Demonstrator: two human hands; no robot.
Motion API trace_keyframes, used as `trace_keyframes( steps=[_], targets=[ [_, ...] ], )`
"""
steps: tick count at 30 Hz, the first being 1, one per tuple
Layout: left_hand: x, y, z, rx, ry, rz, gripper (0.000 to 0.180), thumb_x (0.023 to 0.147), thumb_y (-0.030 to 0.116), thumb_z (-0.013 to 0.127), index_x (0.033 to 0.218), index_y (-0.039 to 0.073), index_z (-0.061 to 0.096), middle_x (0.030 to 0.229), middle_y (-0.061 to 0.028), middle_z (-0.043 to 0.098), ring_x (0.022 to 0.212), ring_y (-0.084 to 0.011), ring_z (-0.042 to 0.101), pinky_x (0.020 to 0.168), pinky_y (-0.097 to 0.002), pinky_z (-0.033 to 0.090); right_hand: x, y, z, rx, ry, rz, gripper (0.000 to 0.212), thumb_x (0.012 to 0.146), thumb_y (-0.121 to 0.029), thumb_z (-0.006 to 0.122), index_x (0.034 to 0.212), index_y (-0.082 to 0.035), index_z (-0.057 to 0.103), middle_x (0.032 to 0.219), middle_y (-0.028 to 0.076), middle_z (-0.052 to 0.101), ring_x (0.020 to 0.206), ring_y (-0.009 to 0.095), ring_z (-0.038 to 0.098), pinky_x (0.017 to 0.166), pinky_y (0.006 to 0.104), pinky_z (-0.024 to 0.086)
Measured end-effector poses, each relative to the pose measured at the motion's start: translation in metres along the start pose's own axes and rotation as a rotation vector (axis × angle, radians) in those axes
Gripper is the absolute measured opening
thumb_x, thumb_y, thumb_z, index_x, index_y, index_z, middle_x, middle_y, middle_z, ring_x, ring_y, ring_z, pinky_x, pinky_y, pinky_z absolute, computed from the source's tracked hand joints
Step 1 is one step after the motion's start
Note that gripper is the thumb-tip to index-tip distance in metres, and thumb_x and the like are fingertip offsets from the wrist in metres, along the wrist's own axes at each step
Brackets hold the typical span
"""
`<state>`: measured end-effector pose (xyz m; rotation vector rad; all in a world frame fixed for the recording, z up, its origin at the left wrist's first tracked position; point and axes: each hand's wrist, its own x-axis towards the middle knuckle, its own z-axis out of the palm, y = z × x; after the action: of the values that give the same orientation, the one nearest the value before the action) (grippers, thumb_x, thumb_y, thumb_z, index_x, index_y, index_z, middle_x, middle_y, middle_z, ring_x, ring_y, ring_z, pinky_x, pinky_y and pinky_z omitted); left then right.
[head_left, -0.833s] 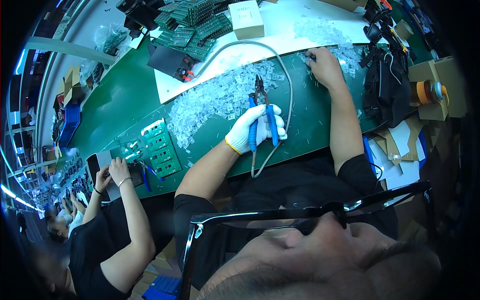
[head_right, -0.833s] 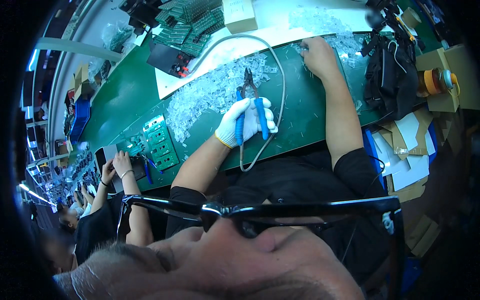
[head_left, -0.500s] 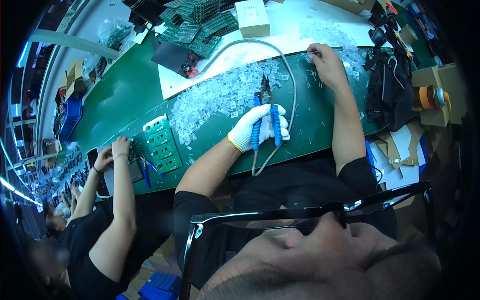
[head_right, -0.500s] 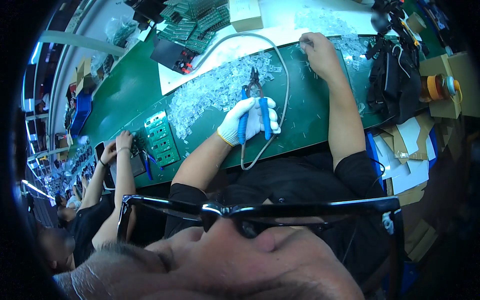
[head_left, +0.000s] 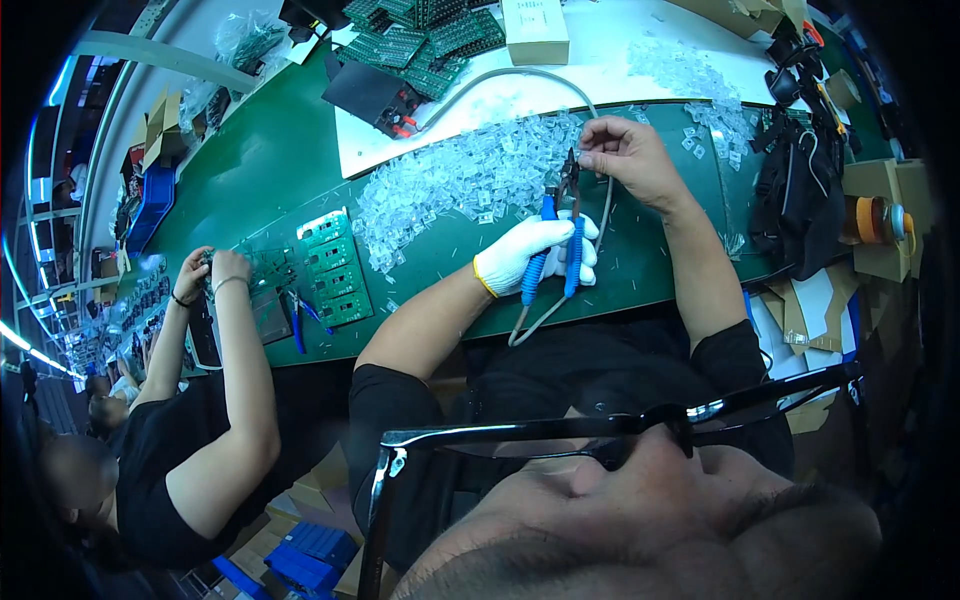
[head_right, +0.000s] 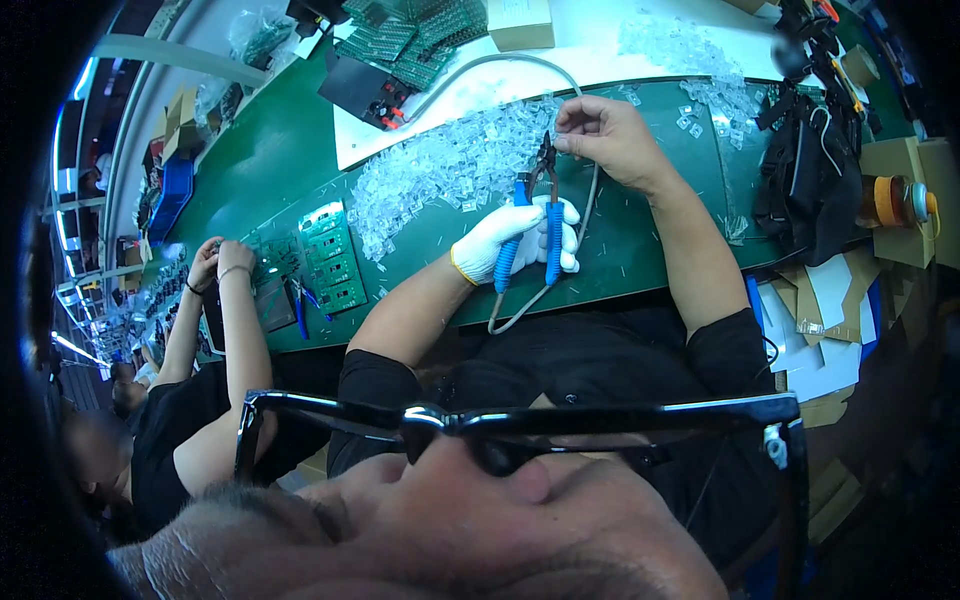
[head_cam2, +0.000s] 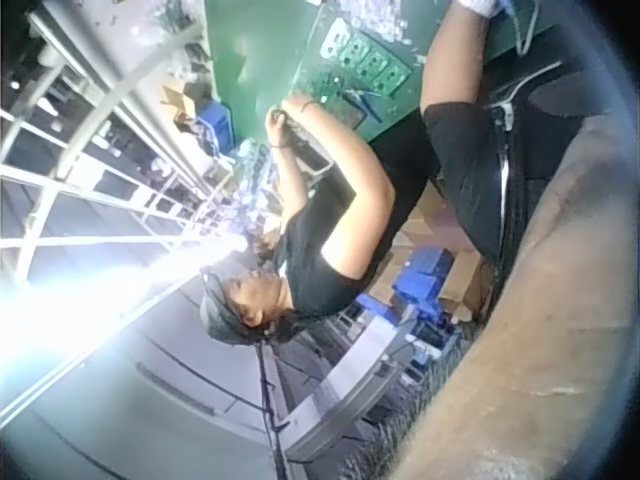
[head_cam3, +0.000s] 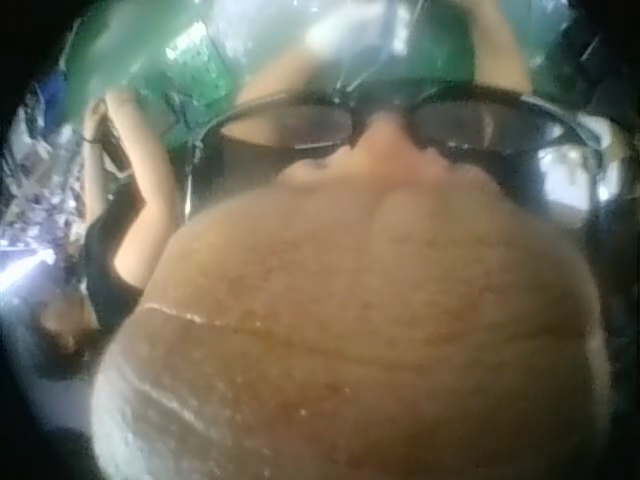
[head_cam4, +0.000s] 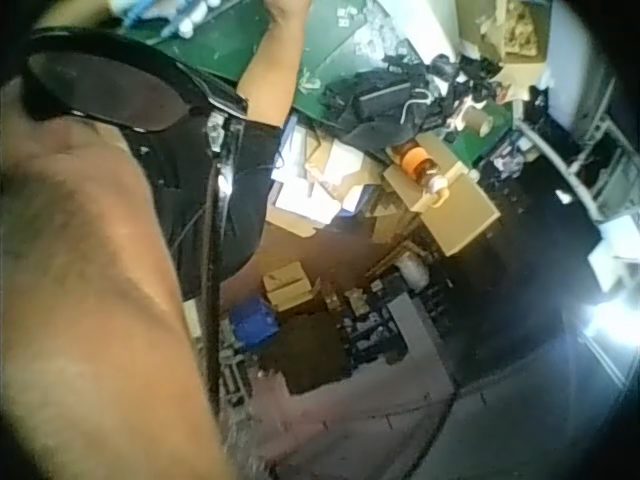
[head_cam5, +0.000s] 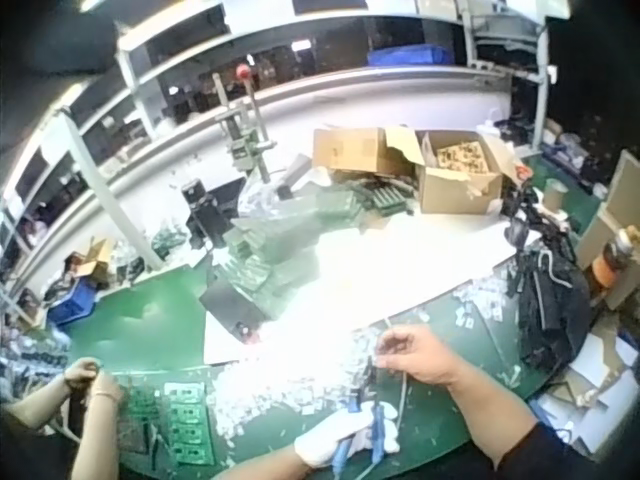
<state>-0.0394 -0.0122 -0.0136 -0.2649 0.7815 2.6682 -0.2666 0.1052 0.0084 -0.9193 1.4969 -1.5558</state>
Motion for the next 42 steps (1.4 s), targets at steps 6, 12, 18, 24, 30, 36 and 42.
trace_keyframes(
  steps=[6, 12, 18, 24, 30, 36, 42],
  targets=[
    [-0.004, 0.009, 0.034, 0.286, 0.354, -0.039, 0.03, 0.105, 0.028, 0.065, 0.118, 0.001, 0.059, 0.087, -0.0126, 0.069, 0.072, -0.0269, 0.071, 0.073, -0.0481, 0.062, -0.001, -0.01, 0.0, -0.011, 0.004, 0.027, 0.027, 0.088, 0.001, 0.08, 0.113, 0.002, 0.07, 0.102, 0.004, 0.069, 0.089, 0.009, 0.067, 0.076, 0.0237, 0.057],
    [0.004, 0.0, 0.0, -0.215, 0.069, 0.112, 0.049, 0.103, 0.043, 0.062, 0.125, 0.0, 0.06, 0.1, -0.0178, 0.071, 0.088, -0.0347, 0.073, 0.088, -0.0586, 0.057, 0.002, 0.003, -0.007, -0.015, 0.093, 0.025, 0.03, 0.088, 0.001, 0.08, 0.116, 0.001, 0.07, 0.104, 0.004, 0.071, 0.087, 0.009, 0.067, 0.076, 0.0236, 0.057],
    [0.001, -0.002, -0.007, -0.194, -0.052, 0.147, 0.058, 0.101, 0.045, 0.063, 0.134, -0.002, 0.057, 0.115, -0.0218, 0.071, 0.103, -0.0398, 0.072, 0.104, -0.0611, 0.05, 0.004, 0.002, -0.028, -0.461, 0.334, -0.093, 0.03, 0.091, -0.007, 0.074, 0.121, -0.003, 0.074, 0.113, 0.007, 0.076, 0.093, 0.015, 0.071, 0.085, 0.0304, 0.058],
    [0.006, 0.001, -0.009, -0.223, -0.091, 0.119, 0.057, 0.101, 0.044, 0.064, 0.133, -0.002, 0.057, 0.116, -0.0222, 0.07, 0.108, -0.0392, 0.069, 0.105, -0.061, 0.05, 0.003, -0.002, -0.078, -0.899, 0.667, -0.009, 0.029, 0.09, -0.015, 0.072, 0.117, -0.007, 0.076, 0.115, 0.017, 0.075, 0.104, 0.033, 0.072, 0.093, 0.0419, 0.056],
    [0.006, 0.002, -0.006, -0.199, -0.085, 0.112, 0.058, 0.1, 0.044, 0.066, 0.133, -0.003, 0.057, 0.116, -0.0229, 0.07, 0.108, -0.0391, 0.069, 0.104, -0.0612, 0.051, 0.009, 0.012, -0.059, -1.103, 0.497, 0.022, 0.028, 0.088, -0.01, 0.075, 0.115, -0.003, 0.073, 0.108, 0.02, 0.074, 0.102, 0.035, 0.071, 0.092, 0.042, 0.055],
    [0.003, 0.001, -0.006, -0.154, -0.036, 0.095, 0.062, 0.1, 0.045, 0.066, 0.135, -0.005, 0.056, 0.116, -0.0235, 0.07, 0.106, -0.0401, 0.071, 0.103, -0.0605, 0.053, 0.013, 0.011, -0.046, -0.59, 0.406, -0.055, 0.031, 0.09, 0.002, 0.072, 0.121, -0.001, 0.069, 0.107, 0.01, 0.071, 0.098, 0.02, 0.069, 0.091, 0.032, 0.056],
    [0.005, -0.001, -0.008, -0.128, -0.048, 0.062, 0.062, 0.1, 0.043, 0.066, 0.138, -0.005, 0.055, 0.117, -0.0242, 0.07, 0.107, -0.0386, 0.072, 0.105, -0.0592, 0.053, 0.006, 0.008, -0.003, 0.044, 0.091, -0.058, 0.036, 0.09, 0.002, 0.075, 0.125, 0.002, 0.065, 0.109, 0.005, 0.067, 0.099, 0.011, 0.065, 0.091, 0.0259, 0.056]
  ],
)
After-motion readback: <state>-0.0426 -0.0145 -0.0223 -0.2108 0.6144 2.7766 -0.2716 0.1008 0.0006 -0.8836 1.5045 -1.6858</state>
